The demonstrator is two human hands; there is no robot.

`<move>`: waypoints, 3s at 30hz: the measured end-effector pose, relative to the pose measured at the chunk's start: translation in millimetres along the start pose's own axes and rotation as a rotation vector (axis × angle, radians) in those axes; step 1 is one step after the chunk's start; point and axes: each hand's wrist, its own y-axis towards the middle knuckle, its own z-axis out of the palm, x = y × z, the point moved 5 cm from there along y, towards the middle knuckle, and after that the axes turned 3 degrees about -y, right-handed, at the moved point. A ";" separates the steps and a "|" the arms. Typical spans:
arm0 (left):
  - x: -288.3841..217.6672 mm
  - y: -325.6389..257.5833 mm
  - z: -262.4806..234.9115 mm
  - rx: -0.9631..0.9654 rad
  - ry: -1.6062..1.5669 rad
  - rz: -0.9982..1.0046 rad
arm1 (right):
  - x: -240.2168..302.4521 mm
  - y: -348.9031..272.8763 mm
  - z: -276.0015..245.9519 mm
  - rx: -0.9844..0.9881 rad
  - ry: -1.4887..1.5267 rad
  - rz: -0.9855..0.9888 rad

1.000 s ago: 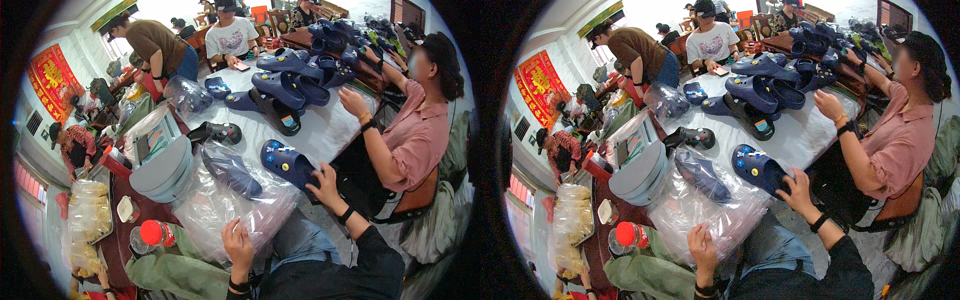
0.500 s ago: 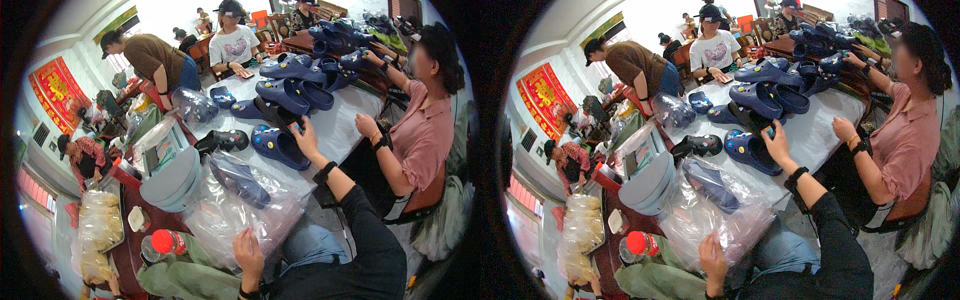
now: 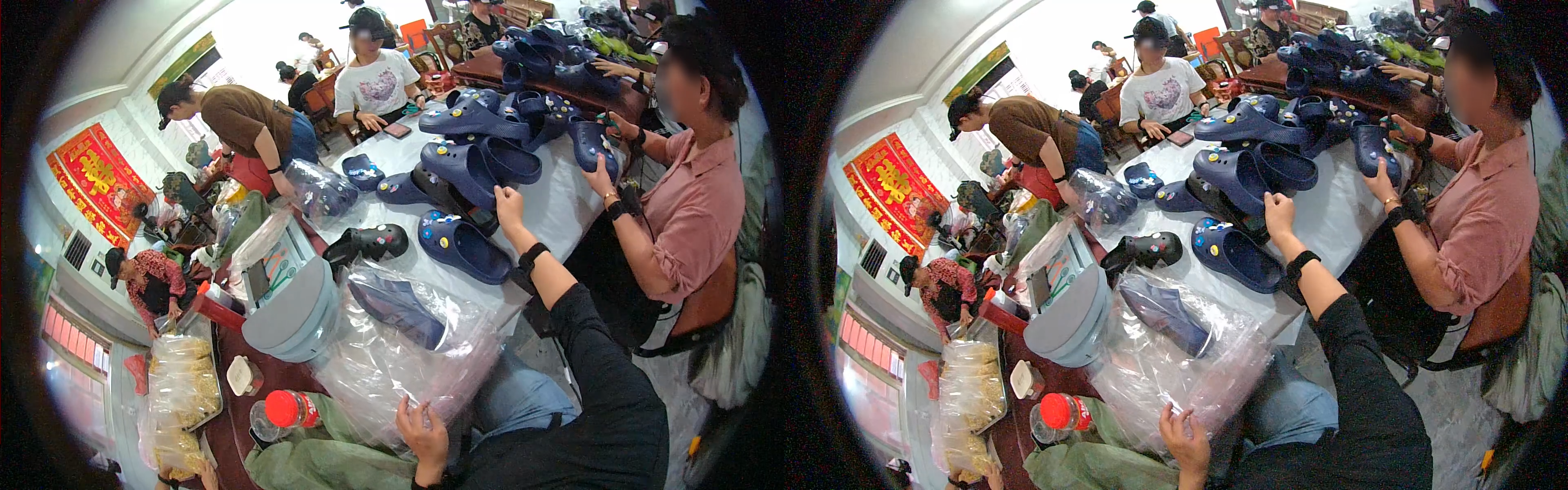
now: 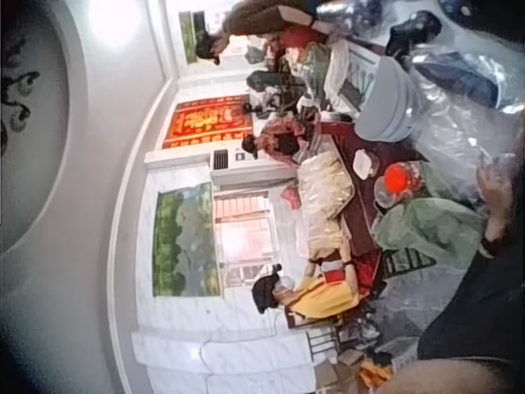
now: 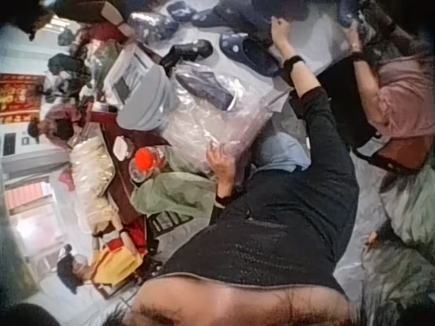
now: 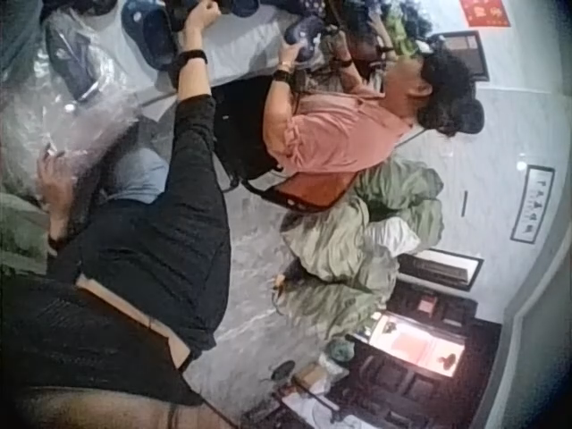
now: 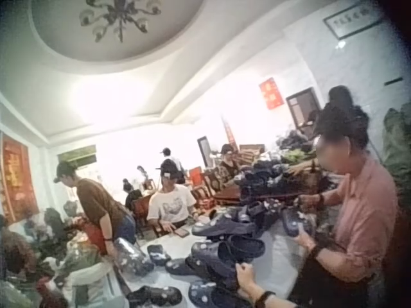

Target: Inspecting blue clogs and placing them into clear plastic bags at a shared workspace.

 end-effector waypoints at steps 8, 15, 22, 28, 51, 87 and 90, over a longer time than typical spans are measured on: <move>5.8 17.5 -11.7 -0.339 -0.425 -0.102 | -1.8 -23.0 0.1 0.226 0.648 0.595; 12.3 19.9 -4.7 -0.295 -0.443 -0.136 | 26.1 -67.5 -19.5 0.710 0.778 0.494; -0.2 15.8 1.3 -0.285 -0.227 0.029 | 12.5 -167.6 -115.5 1.039 0.812 0.664; 10.2 22.3 0.3 -0.308 -0.052 0.045 | 17.8 -208.0 -169.6 1.228 0.434 0.461; -15.1 41.3 -22.6 -0.198 -0.286 0.227 | 133.7 -241.2 -181.3 0.854 0.000 -0.194; -12.4 39.4 -12.4 -0.267 -0.217 0.277 | 136.9 -312.7 -139.4 0.668 -0.175 -0.503; -12.8 41.4 -14.3 -0.302 -0.276 0.277 | 138.4 -313.5 -139.4 0.600 -0.234 -0.526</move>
